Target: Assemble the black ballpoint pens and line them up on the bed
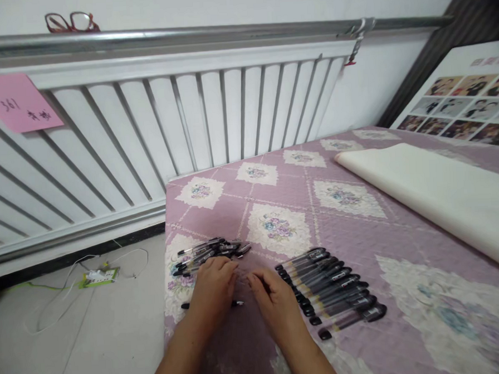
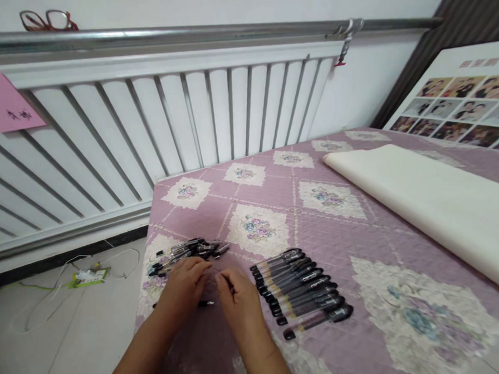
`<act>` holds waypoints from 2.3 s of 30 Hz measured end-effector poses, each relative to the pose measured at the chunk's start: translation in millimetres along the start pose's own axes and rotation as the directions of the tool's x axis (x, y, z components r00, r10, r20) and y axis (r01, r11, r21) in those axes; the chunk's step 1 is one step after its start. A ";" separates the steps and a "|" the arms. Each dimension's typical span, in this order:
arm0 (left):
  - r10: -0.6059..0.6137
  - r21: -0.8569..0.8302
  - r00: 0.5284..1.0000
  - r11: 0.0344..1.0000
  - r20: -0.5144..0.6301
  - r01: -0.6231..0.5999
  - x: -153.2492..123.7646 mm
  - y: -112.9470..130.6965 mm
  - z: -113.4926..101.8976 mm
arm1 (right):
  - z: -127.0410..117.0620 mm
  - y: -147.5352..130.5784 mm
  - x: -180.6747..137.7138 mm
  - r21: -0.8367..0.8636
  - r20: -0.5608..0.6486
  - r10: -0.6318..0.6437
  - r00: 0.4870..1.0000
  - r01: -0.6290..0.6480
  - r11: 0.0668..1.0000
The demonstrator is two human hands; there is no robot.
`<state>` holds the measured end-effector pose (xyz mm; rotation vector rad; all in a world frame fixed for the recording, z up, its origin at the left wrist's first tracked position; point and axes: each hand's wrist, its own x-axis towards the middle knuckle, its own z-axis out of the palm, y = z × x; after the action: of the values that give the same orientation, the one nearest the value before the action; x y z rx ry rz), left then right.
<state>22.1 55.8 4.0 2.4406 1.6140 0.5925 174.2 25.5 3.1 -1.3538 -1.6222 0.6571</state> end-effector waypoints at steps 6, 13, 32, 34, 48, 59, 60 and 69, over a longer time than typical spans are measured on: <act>-0.117 0.243 0.989 0.966 0.095 0.091 43.5 18.5 -6.0 | -11.0 -2.6 -2.1 0.130 -0.080 0.063 0.995 -0.052 0.990; -0.162 0.307 0.975 0.945 0.150 0.109 64.4 36.0 9.9 | -27.1 -5.6 -8.7 0.171 -0.072 0.051 0.996 -0.038 0.984; -0.445 -0.857 0.894 0.442 0.046 0.264 -17.0 33.5 1.0 | -12.8 -10.9 -14.2 0.282 0.166 0.055 0.985 -0.101 0.954; -0.417 -0.876 0.902 0.387 0.112 0.288 -17.8 30.1 2.3 | -7.5 -11.9 -13.0 0.296 0.176 0.035 0.984 -0.087 0.951; -0.092 -0.152 0.993 0.983 0.075 0.102 -48.2 -7.9 -10.8 | -14.0 2.4 -2.7 0.417 0.072 0.369 0.927 -0.364 0.833; -0.232 -0.105 0.945 0.960 0.231 0.261 -45.5 4.2 -12.9 | -2.3 7.4 -4.0 0.520 0.142 0.417 0.898 -0.426 0.740; -0.247 -0.122 0.941 0.952 0.232 0.280 -45.3 4.2 -13.9 | -1.7 8.7 -4.5 0.518 0.157 0.420 0.894 -0.436 0.736; -0.260 -0.171 0.949 0.942 0.177 0.290 -45.4 3.3 -16.6 | -6.7 10.3 -6.1 0.532 0.118 0.436 0.892 -0.428 0.731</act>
<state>2.7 11.8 9.4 2.0202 1.7055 0.4810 185.0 21.4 -4.3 -1.2875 -0.9710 1.2805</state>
